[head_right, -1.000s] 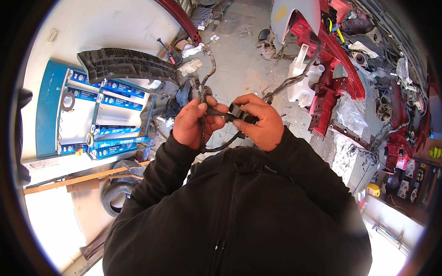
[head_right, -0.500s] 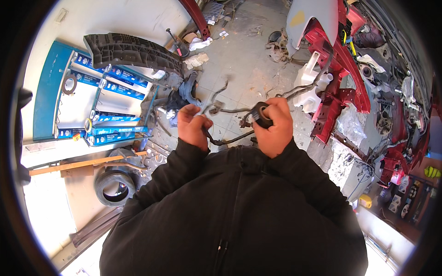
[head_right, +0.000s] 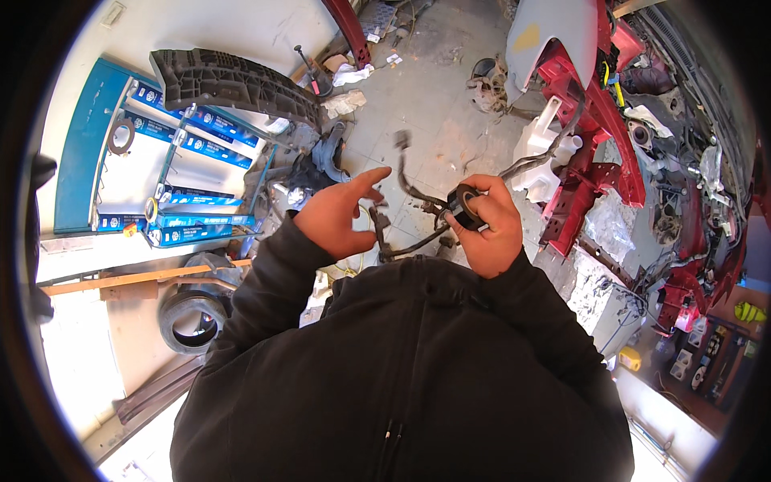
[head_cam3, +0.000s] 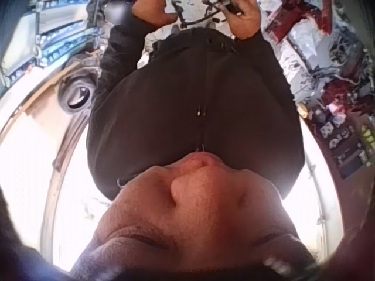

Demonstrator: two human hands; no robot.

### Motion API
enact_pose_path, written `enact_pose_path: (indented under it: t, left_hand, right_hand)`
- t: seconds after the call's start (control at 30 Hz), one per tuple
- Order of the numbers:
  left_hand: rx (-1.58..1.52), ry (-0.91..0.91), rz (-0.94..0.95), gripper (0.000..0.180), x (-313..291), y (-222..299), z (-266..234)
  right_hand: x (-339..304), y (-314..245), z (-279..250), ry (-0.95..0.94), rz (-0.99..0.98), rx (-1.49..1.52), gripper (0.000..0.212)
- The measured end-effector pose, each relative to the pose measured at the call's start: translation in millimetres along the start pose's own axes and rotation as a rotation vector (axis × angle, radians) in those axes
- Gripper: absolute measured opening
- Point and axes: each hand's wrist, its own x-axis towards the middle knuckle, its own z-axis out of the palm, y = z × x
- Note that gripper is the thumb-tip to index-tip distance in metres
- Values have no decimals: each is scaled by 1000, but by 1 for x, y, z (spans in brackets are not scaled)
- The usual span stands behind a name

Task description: The person wraps electrical tape around a bundle of wires in a workshop. They repeatedly pull, wrap, and press the tape along the length of the harness, occasionally adjusting grip and repositioning the wires.

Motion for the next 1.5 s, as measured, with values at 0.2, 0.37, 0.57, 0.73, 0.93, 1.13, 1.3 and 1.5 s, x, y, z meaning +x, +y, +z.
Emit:
enact_pose_path:
  t: [0.2, 0.37, 0.57, 0.73, 0.93, 1.13, 1.3, 1.5]
  left_hand:
    - [140, 239, 109, 59, 7, 20, -29]
    - [466, 229, 307, 32, 23, 30, 28]
    - [57, -14, 114, 14, 27, 5, 42]
    - [181, 106, 222, 11, 24, 6, 48]
    - [499, 481, 571, 24, 32, 10, 55]
    - [709, 441, 744, 35, 26, 4, 48]
    - [673, 392, 938, 34, 26, -6, 31]
    - [537, 143, 879, 27, 3, -17, -6]
  right_hand:
    - [-1, 1, 1, -28, 31, 7, 22]
    - [1, 2, 7, -57, 27, 29, 23]
    - [5, 5, 7, -132, 46, 83, 19]
    - [8, 11, 2, -251, 173, 196, 14]
    - [14, 8, 4, -224, 532, 468, 13]
    - [16, 2, 12, -136, 745, 560, 14]
    - [12, 1, 9, -253, 748, 490, 17]
    - [18, 1, -17, -305, 715, 418, 15]
